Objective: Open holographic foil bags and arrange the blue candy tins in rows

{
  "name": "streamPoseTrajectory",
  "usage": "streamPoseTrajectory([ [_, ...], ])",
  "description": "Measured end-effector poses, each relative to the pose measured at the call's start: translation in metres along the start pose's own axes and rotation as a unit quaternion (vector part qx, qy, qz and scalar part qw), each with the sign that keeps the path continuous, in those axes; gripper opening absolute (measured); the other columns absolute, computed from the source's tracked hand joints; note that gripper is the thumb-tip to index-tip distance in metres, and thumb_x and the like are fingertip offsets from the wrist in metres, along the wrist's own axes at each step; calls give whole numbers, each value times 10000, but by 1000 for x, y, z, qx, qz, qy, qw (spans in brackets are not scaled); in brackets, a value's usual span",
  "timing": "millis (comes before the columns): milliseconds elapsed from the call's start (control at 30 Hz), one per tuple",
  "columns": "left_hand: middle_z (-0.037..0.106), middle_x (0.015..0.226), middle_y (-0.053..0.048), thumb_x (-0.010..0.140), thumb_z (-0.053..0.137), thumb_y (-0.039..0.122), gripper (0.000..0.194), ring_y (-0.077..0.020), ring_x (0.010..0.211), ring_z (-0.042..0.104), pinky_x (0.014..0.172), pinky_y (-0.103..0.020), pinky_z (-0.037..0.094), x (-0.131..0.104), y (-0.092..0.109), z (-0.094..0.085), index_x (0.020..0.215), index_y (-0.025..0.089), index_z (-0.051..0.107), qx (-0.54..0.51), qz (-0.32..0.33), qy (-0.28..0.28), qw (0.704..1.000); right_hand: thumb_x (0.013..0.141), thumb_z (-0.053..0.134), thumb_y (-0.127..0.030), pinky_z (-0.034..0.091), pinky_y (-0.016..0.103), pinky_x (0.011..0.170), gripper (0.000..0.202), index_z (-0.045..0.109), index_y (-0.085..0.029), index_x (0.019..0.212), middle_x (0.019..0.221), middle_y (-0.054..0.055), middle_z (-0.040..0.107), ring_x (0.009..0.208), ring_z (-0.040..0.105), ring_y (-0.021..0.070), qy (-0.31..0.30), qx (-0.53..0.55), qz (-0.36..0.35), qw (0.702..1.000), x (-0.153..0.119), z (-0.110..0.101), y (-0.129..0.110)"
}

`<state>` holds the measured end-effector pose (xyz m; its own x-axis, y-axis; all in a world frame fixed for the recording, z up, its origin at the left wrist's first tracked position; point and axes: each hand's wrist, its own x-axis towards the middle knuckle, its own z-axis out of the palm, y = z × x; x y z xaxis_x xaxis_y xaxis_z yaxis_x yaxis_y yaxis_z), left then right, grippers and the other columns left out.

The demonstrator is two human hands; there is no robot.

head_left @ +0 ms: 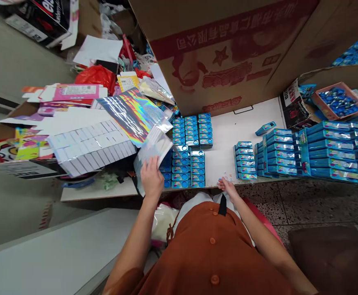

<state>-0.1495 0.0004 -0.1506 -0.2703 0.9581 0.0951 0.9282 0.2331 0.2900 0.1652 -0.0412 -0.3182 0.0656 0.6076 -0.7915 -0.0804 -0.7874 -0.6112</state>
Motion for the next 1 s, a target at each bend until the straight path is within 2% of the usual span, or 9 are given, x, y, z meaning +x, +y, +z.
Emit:
streamPoseTrajectory([
  [100,393,1474,-93,900,326,174,521,-314,1407,229,1136,-500,211,-6,-18,-19,1413,164,414,37,-23,49,998,786,559,-541,460,254,623,429,691,-138,848,812,96,722,631,641,152,7,-10,-4,1000,3,2,0],
  [200,345,1496,-126,897,337,191,535,-343,1408,209,1126,-535,196,-12,-31,-18,1428,146,383,60,-48,53,996,786,558,-535,460,251,625,419,692,-141,837,801,91,721,632,642,152,7,-22,-8,1000,4,5,0],
  [433,303,1496,-210,910,321,255,562,-358,1398,230,1109,-513,244,-2,-24,35,1432,50,339,35,-76,-38,996,779,567,-507,473,278,676,379,692,-151,820,808,82,719,642,633,155,-22,-63,-27,997,3,17,-3],
  [600,256,1501,-253,856,456,525,764,-411,1397,191,1092,-573,226,30,-14,50,1425,34,319,0,-126,-103,987,747,603,-494,473,293,705,348,694,-161,792,792,60,722,649,634,160,-52,-107,-49,992,1,27,-4],
  [700,298,1484,-244,783,567,573,873,-382,1400,199,1117,-530,211,26,-5,38,1422,38,307,-29,-81,-36,996,755,586,-475,478,298,692,330,684,-160,764,771,59,719,631,635,163,-52,-130,-57,988,0,27,-1],
  [800,540,1290,-167,841,535,474,533,-297,1276,421,1087,-446,302,-13,13,24,1244,126,534,-123,13,19,992,776,553,-439,487,306,687,306,675,-159,759,765,64,714,631,637,171,-40,-152,-73,985,2,25,2],
  [900,662,888,-90,841,538,432,261,-242,931,598,930,-374,438,-73,27,23,822,209,672,-253,48,-122,959,798,524,-408,496,326,728,286,679,-170,827,797,60,709,697,643,186,-17,-176,-110,978,9,23,-4],
  [933,659,815,-74,830,554,434,259,-233,861,604,890,-358,453,-91,30,27,741,221,670,-288,25,-194,937,806,517,-397,494,336,763,281,679,-178,871,840,59,708,746,644,192,-8,-185,-127,974,12,23,-9],
  [1000,663,771,-59,775,623,441,243,-229,809,607,850,-342,465,-119,29,44,688,221,679,-358,-95,-312,875,822,508,-373,473,357,849,283,667,-194,973,975,64,694,857,630,199,8,-204,-170,964,20,26,-25],
])
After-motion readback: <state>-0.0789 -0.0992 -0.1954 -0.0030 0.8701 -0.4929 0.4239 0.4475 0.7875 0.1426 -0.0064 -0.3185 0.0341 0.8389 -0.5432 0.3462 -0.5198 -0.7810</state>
